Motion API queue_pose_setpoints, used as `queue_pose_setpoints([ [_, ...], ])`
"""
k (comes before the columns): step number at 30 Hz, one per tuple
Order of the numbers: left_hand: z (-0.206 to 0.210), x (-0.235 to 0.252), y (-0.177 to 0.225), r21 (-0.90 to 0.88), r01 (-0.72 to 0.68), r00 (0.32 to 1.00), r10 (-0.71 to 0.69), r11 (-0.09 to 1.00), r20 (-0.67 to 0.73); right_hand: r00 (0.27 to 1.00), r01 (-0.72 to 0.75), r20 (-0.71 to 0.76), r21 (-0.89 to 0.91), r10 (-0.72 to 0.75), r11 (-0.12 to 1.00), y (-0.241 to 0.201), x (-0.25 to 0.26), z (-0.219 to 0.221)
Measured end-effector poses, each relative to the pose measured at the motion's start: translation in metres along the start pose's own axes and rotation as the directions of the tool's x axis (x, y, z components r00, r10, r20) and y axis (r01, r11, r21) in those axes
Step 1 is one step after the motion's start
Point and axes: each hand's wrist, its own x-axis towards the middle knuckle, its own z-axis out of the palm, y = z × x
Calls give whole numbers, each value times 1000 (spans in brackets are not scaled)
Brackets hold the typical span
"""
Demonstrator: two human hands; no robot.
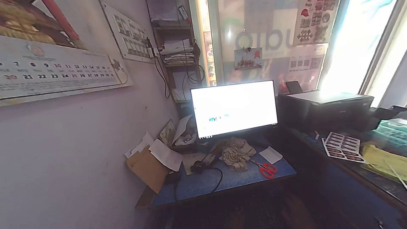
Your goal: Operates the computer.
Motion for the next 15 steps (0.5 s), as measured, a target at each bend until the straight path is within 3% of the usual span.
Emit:
queue_pose_setpoints([
  [10, -4, 0, 2, -5, -13, 1000, 13, 1000, -8, 995, -40, 89, 27, 37, 999, -14, -1, -22],
  [15, -10, -1, 5, -30, -1, 1000, 1, 1000, 22, 998, -38, 60, 43, 36, 998, -17, -4, -26],
])
